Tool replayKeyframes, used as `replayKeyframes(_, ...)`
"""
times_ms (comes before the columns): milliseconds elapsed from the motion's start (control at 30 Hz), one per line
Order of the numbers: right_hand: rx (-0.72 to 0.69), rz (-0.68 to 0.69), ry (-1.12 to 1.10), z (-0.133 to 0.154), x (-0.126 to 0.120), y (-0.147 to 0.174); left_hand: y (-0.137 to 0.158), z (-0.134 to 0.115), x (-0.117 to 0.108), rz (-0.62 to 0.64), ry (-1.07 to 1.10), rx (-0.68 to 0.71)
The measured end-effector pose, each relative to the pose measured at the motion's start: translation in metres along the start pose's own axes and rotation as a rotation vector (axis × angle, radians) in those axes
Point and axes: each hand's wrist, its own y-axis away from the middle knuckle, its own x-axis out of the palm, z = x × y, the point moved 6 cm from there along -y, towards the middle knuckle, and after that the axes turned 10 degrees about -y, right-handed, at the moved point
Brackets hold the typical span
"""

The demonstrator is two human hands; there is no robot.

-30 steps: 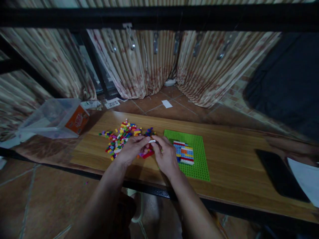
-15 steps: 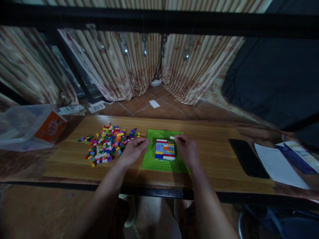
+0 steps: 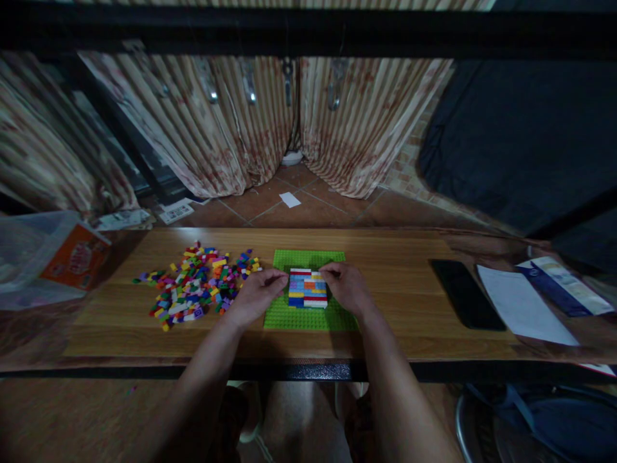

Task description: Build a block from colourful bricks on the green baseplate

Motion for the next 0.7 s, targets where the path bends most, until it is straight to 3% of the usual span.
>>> replayKeyframes(167,0.001,-0.023,0.005,0.0020,0.0003,-0.0006,0.0009,0.0000,-0.0003,-0.013,-0.037,0.055)
replayKeyframes(467,0.207,-0.118,-0.067,-0.0002,0.0005,-0.0023,0.0039,-0.0038,-0.0028,-0.021,-0.083,0.091)
replayKeyframes(700,0.244,-0.132,-0.111,-0.0077,-0.0010,-0.0045,0.0066,-0.0036,-0.0057,-0.007,-0.084,0.069)
